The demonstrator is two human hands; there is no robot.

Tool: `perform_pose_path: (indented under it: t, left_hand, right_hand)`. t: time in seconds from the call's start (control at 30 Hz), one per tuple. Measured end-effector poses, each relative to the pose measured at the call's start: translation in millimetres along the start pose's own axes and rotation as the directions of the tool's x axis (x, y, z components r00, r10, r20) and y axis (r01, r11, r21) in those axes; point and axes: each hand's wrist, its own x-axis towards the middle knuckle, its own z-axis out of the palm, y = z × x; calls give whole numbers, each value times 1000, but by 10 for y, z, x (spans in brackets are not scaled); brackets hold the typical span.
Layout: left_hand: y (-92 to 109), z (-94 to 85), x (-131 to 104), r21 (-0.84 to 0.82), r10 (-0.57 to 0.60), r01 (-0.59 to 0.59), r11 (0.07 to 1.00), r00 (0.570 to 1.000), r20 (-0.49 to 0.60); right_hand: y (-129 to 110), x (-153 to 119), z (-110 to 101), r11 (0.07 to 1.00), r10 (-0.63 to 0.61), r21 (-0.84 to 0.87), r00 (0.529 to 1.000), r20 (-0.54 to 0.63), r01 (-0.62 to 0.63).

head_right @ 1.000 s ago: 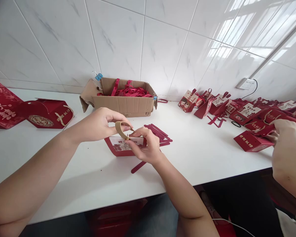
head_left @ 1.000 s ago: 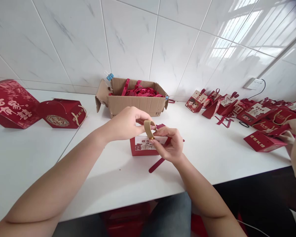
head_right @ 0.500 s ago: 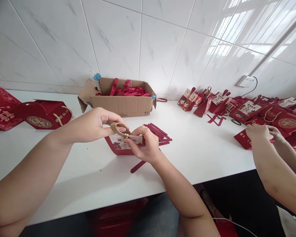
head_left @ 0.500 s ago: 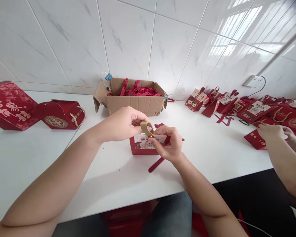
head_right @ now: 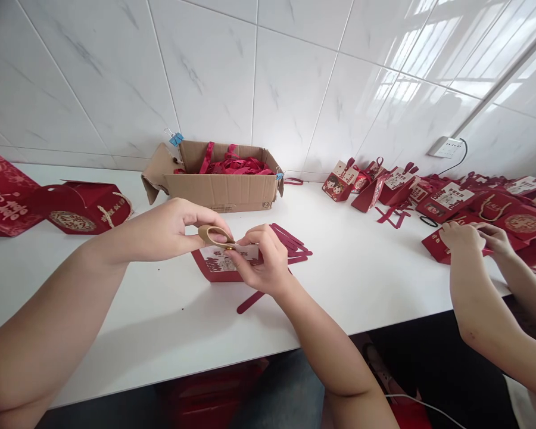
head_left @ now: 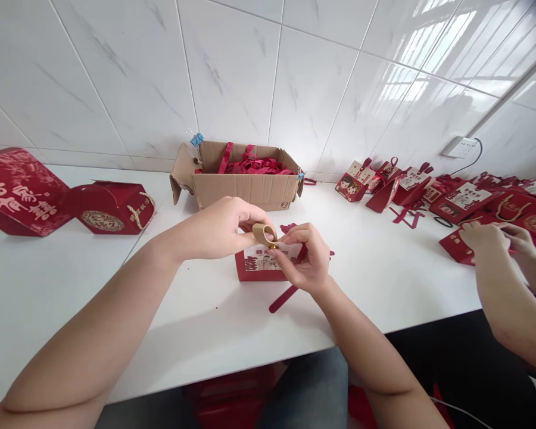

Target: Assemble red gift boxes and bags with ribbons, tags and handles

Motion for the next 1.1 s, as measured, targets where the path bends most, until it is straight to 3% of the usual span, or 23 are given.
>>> perform_pose_path:
  t: [0.23, 0.37, 0.5, 0.77, 1.1]
  left_hand:
    - [-14, -79, -48, 37, 109, -113, 993, 988, 110]
    - [-32, -53, -52, 97, 161, -171, 981, 982, 101]
    - [-26, 7, -27, 70, 146, -148, 986, 989, 40]
    - [-36, 1, -7, 80, 94, -97, 992, 995, 37]
    - [-46, 66, 66, -160, 87, -89, 983, 996, -24]
  right_hand:
    - [-9, -25, 14, 996, -84, 2, 996, 6, 84]
    - [-8, -32, 23, 984, -172, -47, 985, -21, 170]
    - [17, -54, 41, 972, -220, -99, 974, -60, 213]
    - [74, -83, 57, 954, -273, -145, 960, -66, 261]
    - [55, 3, -5, 956, -253, -189, 958, -135, 226]
